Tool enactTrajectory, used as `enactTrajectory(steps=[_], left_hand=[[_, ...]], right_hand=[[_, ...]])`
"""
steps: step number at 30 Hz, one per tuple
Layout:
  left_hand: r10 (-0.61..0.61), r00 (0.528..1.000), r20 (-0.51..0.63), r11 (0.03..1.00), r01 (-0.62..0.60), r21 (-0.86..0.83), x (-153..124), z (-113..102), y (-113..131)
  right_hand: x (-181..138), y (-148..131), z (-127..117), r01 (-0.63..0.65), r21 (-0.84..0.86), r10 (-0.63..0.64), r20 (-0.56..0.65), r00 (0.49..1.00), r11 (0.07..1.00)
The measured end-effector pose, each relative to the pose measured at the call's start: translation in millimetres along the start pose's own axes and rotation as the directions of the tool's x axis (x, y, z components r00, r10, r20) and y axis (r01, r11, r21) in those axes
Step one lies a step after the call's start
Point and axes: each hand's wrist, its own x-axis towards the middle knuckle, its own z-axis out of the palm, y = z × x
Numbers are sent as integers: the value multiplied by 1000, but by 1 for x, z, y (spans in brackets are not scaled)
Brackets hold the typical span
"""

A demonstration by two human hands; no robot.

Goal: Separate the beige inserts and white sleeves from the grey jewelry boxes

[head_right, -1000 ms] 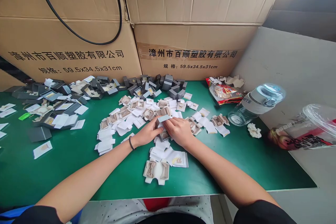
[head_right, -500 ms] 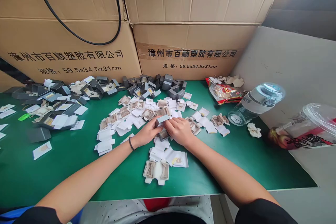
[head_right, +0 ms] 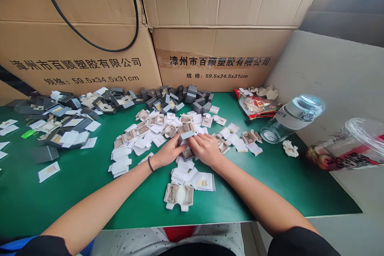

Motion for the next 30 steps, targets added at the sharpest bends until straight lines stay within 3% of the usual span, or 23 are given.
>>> enactTrajectory(steps=[11, 20, 30], left_hand=[[-77, 997, -29, 994, 74, -75, 1, -3, -4], [-58, 997, -51, 989, 51, -141, 3, -2, -5], [-46, 997, -60, 993, 39, -109, 1, -2, -1]], right_hand=[[-2, 1, 1, -35, 67, 34, 22, 999, 997], [1, -3, -1, -143, 138, 116, 191, 975, 980], [-1, -3, 0, -146, 163, 122, 147, 982, 976]])
